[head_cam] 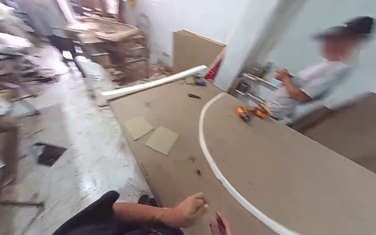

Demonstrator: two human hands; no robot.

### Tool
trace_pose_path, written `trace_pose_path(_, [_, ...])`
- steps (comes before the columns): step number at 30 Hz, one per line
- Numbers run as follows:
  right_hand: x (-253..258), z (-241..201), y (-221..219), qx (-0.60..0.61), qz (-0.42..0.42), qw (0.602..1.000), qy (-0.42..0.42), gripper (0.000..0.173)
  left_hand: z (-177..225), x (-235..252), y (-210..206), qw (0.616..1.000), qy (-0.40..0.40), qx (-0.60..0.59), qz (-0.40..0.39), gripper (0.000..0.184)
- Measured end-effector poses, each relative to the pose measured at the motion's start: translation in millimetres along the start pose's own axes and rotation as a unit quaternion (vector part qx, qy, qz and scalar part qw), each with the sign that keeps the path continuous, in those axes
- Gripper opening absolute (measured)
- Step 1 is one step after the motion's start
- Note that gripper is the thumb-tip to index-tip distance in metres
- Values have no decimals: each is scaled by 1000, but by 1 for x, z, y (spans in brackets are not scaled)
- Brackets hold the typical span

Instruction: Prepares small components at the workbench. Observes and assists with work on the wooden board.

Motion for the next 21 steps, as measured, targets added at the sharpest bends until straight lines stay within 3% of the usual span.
trace_pose_path(3, [-1, -1, 7, 7, 30, 999, -13, 36, 1, 2, -6, 999, -1, 31, -13, 38])
trace_pose_path(7, [6, 1, 12, 3, 44, 999, 12, 33, -7, 6, -7, 997, -1, 58, 45, 47])
trace_pose_path(10, [7, -2, 16, 10, 45, 999, 23, 31, -18, 6, -10, 997, 30, -8, 65, 32])
trace_pose_path(15, [5, -8, 20, -5, 54, 998, 30, 27, -4, 11, -16, 997, -41, -50, 36, 16])
trace_pose_path(21, [3, -7, 18, -27, 51, 998, 3, 28, -5, 11, -20, 998, -22, -56, 28, 20])
Point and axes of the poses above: each hand's wrist, its own x-axis towards the middle knuckle, its own y-axis out of the back of the hand, z = x × y, the point moved 9 cm from there along x, towards the middle knuckle, and after that the axes turned 12 degrees about x, right-handed, at the moved point
